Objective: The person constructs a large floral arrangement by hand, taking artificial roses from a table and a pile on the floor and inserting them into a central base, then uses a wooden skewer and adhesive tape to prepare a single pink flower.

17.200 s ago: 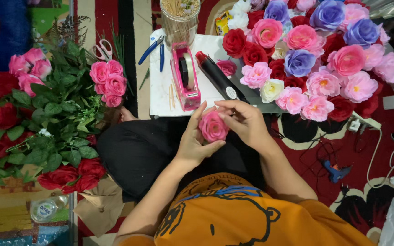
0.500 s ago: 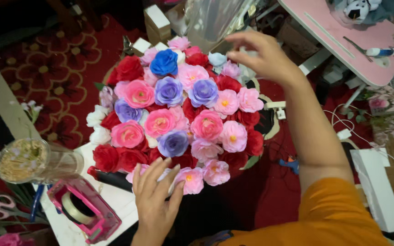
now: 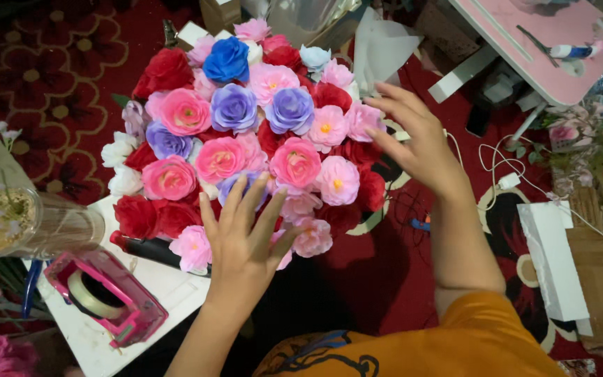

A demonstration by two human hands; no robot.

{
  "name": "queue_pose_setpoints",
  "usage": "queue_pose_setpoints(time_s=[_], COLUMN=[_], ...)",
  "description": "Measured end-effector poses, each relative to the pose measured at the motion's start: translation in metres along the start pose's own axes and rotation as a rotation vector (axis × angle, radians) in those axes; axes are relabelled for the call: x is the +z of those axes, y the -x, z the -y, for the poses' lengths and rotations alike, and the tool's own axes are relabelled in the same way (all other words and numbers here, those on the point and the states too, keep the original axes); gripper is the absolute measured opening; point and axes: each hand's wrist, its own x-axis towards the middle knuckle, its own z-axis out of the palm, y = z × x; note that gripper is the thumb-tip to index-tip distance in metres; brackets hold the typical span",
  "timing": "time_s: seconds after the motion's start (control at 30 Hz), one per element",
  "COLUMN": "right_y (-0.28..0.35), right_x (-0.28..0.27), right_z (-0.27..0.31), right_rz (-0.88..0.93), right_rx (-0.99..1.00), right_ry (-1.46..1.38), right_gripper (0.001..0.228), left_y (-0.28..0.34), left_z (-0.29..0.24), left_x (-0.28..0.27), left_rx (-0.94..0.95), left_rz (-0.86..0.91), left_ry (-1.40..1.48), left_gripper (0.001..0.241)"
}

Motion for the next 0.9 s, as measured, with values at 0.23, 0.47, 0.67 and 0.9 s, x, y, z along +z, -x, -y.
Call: queue_pose_setpoints(time_s=[0.23, 0.47, 0.67, 0.9], right_y=[0.033, 0.035, 0.033, 0.032], right_x=[0.027, 0.026, 0.053, 0.057], right_z=[0.028, 0.031, 0.059, 0.050], right_rz=[0.084, -0.069, -0.089, -0.025], right_rx=[-0.260, -0.244, -0.415, -0.514], right_ry=[-0.056, -0.012, -0.023, 0.325], right_gripper=[0.033, 0.018, 0.019, 0.009], left_y=[0.026, 0.035, 0.050, 0.069], left_z=[0.002, 0.004, 0.016, 0.025], left_x=[0.027, 0.021, 0.006, 0.007], left_rx=[0.046, 0.002, -0.102, -0.127], left_rz=[0.062, -0.097, -0.167, -0.117], left_ry=[0.038, -0.070, -0.100, -0.088], left_gripper=[0.063, 0.041, 0.038, 0.040])
